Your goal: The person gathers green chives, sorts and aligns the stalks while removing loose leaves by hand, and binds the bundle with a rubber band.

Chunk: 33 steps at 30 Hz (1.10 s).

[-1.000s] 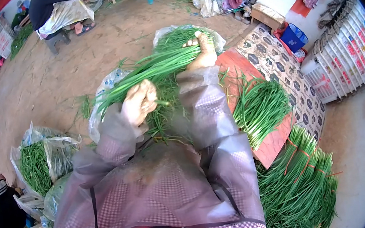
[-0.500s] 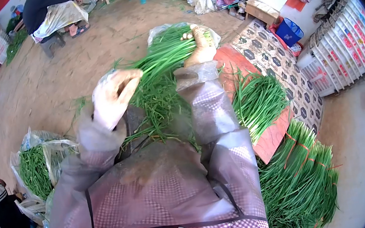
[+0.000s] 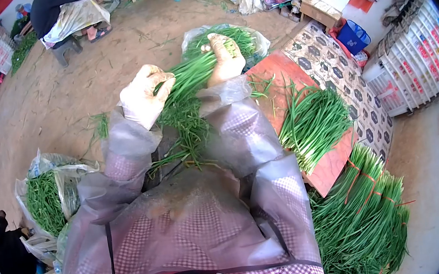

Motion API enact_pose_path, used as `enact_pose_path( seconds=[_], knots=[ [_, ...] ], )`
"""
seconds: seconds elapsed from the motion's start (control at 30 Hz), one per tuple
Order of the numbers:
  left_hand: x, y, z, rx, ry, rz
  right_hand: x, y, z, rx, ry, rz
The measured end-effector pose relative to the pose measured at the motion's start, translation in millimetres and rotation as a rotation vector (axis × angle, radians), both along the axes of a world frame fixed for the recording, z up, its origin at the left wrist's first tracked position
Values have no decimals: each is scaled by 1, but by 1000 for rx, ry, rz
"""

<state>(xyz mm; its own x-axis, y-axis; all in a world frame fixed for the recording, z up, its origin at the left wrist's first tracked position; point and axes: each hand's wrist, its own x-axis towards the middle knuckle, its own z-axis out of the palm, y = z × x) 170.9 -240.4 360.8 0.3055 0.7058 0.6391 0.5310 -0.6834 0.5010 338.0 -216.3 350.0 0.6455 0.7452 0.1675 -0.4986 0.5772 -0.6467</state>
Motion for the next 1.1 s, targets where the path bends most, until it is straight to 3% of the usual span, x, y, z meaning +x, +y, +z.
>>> enact_pose_path(
  seconds=[0.1,0.17,0.27,0.37,0.5,0.67,0.7,0.77,0.8,0.83,0.9,0.93,1.03,1.1],
  knots=[
    [-2,10,-13,-84,-105,-183,-1,1,-6,12,-21,22],
    [1,11,-16,-708,-548,-462,-3,-1,-7,-71,-74,43],
    [0,14,-8,-842,-553,-609,-4,-1,-10,-65,-90,75],
    [14,19,-14,-708,-632,-602,-7,-2,-11,-80,-79,123],
    [9,30,-21,-817,-584,-701,-13,-2,-13,-111,-82,154],
    [16,10,-10,-1194,-1142,-974,-14,-1,-21,-92,-149,189],
    [10,8,-8,-1194,-1141,-976,-14,1,-22,-110,-109,171],
    [-7,7,-7,-1112,-933,-1301,-14,0,-24,-128,-69,150],
    [-9,1,-7,-1151,-967,-1137,-14,-2,-23,-130,-78,154],
    [-8,2,-9,-1153,-967,-1136,-13,-3,-22,-132,-87,160],
    [-1,5,-13,-798,-371,-499,-14,-3,-22,-103,-102,167],
    [5,3,-17,-702,-392,-460,-15,-3,-22,-116,-102,166],
    [20,2,-25,-385,-119,-150,-19,-6,-19,-122,-91,179],
    [22,3,-26,-374,-131,-123,-22,-10,-17,-113,-82,194]
  ],
)
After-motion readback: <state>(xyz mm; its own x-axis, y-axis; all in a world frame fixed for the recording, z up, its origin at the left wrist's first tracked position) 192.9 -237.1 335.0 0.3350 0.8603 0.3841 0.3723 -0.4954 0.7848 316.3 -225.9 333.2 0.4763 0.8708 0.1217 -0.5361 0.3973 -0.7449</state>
